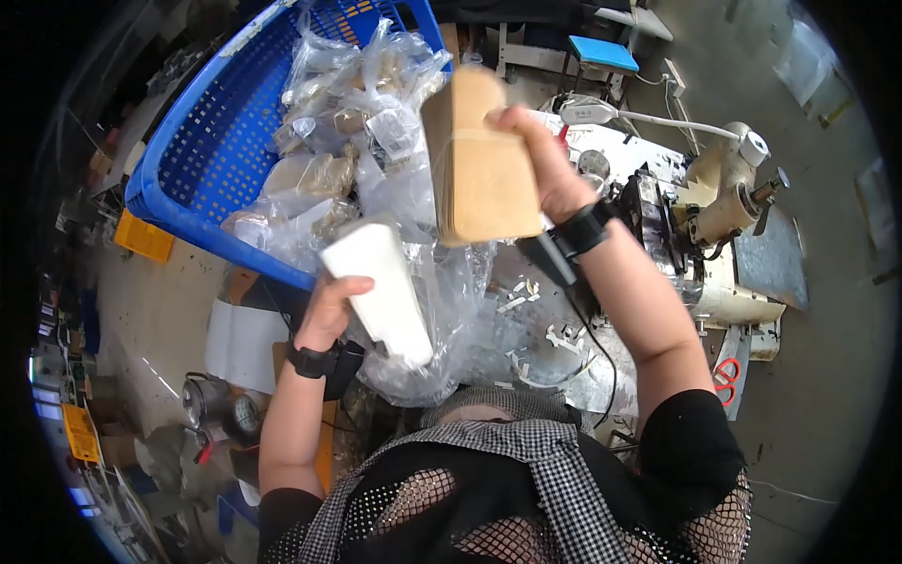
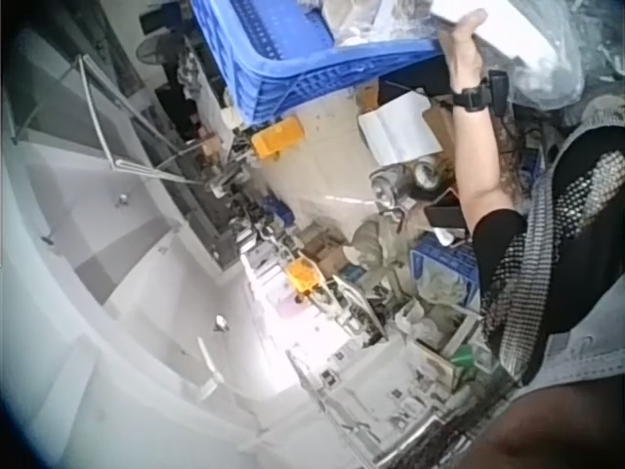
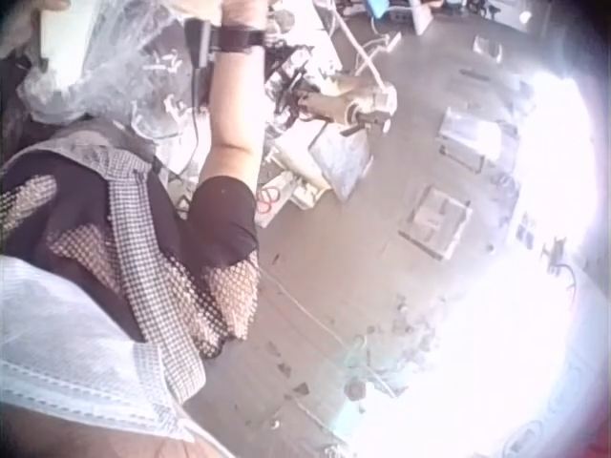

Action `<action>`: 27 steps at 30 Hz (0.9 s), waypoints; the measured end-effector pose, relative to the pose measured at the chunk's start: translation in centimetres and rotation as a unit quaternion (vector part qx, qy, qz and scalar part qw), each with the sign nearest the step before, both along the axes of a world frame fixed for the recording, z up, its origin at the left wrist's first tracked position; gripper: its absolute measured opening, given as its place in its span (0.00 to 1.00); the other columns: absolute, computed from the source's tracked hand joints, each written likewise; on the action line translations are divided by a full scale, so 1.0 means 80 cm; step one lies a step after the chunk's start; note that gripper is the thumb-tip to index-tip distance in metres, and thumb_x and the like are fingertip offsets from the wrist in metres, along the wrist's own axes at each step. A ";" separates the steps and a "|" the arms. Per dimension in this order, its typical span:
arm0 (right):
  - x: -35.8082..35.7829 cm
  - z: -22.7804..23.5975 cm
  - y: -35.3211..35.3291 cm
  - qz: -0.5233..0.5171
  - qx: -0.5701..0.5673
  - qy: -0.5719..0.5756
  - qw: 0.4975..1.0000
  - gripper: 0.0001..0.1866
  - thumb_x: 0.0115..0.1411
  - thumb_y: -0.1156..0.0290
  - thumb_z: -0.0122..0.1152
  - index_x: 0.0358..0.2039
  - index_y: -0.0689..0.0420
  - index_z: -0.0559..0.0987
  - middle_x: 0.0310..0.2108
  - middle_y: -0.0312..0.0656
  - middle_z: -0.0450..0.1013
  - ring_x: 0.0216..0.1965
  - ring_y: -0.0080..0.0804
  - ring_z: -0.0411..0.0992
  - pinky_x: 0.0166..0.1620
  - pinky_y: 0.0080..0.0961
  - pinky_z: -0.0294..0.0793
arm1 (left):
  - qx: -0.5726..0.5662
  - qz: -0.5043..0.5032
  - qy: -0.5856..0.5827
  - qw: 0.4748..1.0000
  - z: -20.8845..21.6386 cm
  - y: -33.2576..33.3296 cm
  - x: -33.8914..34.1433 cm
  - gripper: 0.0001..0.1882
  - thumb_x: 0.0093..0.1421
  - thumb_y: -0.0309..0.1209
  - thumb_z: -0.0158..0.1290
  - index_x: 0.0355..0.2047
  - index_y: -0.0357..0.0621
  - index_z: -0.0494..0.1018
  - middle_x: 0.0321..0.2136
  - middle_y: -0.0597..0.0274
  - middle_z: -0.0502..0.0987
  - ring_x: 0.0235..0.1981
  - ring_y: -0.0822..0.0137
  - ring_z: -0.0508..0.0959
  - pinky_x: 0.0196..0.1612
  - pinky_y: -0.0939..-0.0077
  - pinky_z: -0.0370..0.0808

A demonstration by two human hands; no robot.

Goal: Selecting and stacking shoe padding components from a plastic bag.

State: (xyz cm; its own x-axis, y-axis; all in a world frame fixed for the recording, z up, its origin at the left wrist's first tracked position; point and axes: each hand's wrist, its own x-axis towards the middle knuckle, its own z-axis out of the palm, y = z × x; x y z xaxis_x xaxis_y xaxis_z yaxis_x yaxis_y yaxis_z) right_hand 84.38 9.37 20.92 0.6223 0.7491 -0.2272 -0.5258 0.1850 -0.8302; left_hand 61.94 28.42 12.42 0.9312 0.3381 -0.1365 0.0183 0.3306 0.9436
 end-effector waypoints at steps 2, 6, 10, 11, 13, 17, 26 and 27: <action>-0.004 -0.062 0.019 0.052 -0.024 0.060 0.997 0.26 0.50 0.57 0.55 0.44 0.63 0.71 0.35 0.47 0.74 0.35 0.35 0.74 0.41 0.31 0.75 | -0.025 0.048 -0.046 0.997 0.015 0.005 -0.008 0.30 0.42 0.29 0.56 0.48 0.33 0.66 0.38 0.57 0.74 0.41 0.65 0.75 0.45 0.73 0.72; 0.005 -0.211 0.058 0.011 -0.102 0.039 0.994 0.30 0.49 0.59 0.60 0.48 0.66 0.69 0.39 0.47 0.73 0.37 0.36 0.74 0.42 0.32 0.74 | -0.028 0.144 -0.158 0.976 0.065 -0.003 -0.011 0.31 0.45 0.35 0.53 0.51 0.33 0.64 0.42 0.54 0.73 0.43 0.61 0.75 0.47 0.67 0.73; -0.019 -0.189 0.052 -0.114 -0.226 -0.289 0.923 0.33 0.49 0.59 0.62 0.52 0.65 0.67 0.44 0.48 0.71 0.42 0.39 0.72 0.46 0.30 0.72 | -0.089 0.140 -0.161 0.973 0.112 -0.023 -0.010 0.32 0.49 0.41 0.50 0.51 0.33 0.63 0.43 0.50 0.73 0.42 0.58 0.76 0.45 0.66 0.74; -0.022 -0.175 0.042 -0.195 -0.255 -0.525 0.788 0.32 0.50 0.61 0.61 0.52 0.64 0.67 0.44 0.48 0.70 0.43 0.40 0.71 0.46 0.29 0.71 | -0.090 0.135 -0.161 0.974 0.111 -0.029 -0.005 0.32 0.49 0.41 0.50 0.51 0.33 0.63 0.43 0.50 0.73 0.42 0.58 0.76 0.45 0.66 0.74; -0.056 -0.086 0.007 -0.127 -0.028 -0.519 0.845 0.26 0.52 0.66 0.59 0.50 0.64 0.69 0.44 0.48 0.69 0.45 0.41 0.70 0.48 0.31 0.70 | -0.161 0.107 -0.135 0.972 0.103 -0.043 0.006 0.31 0.50 0.41 0.48 0.52 0.32 0.63 0.42 0.49 0.73 0.41 0.58 0.76 0.45 0.66 0.74; -0.129 -0.013 -0.077 -0.053 -0.001 -0.697 0.715 0.22 0.49 0.74 0.62 0.46 0.62 0.73 0.42 0.48 0.69 0.40 0.44 0.71 0.43 0.32 0.73 | -0.200 0.054 -0.077 0.975 0.092 -0.111 0.028 0.30 0.51 0.40 0.48 0.52 0.33 0.63 0.43 0.49 0.73 0.41 0.58 0.77 0.44 0.67 0.75; -0.126 -0.050 -0.241 0.035 0.009 -0.241 0.970 0.02 0.57 0.78 0.53 0.31 0.60 0.71 0.27 0.29 0.66 0.28 0.15 0.63 0.35 0.15 0.63 | -0.163 -0.186 0.031 0.969 0.031 -0.230 0.059 0.31 0.49 0.40 0.52 0.51 0.34 0.64 0.41 0.53 0.74 0.40 0.64 0.77 0.42 0.72 0.76; -0.122 -0.048 -0.262 0.091 0.049 -0.172 0.980 0.02 0.58 0.77 0.53 0.31 0.59 0.70 0.28 0.29 0.65 0.28 0.14 0.61 0.34 0.15 0.63 | -0.155 -0.232 0.054 0.959 0.020 -0.236 0.060 0.32 0.49 0.40 0.54 0.51 0.34 0.64 0.41 0.54 0.74 0.40 0.65 0.77 0.42 0.72 0.76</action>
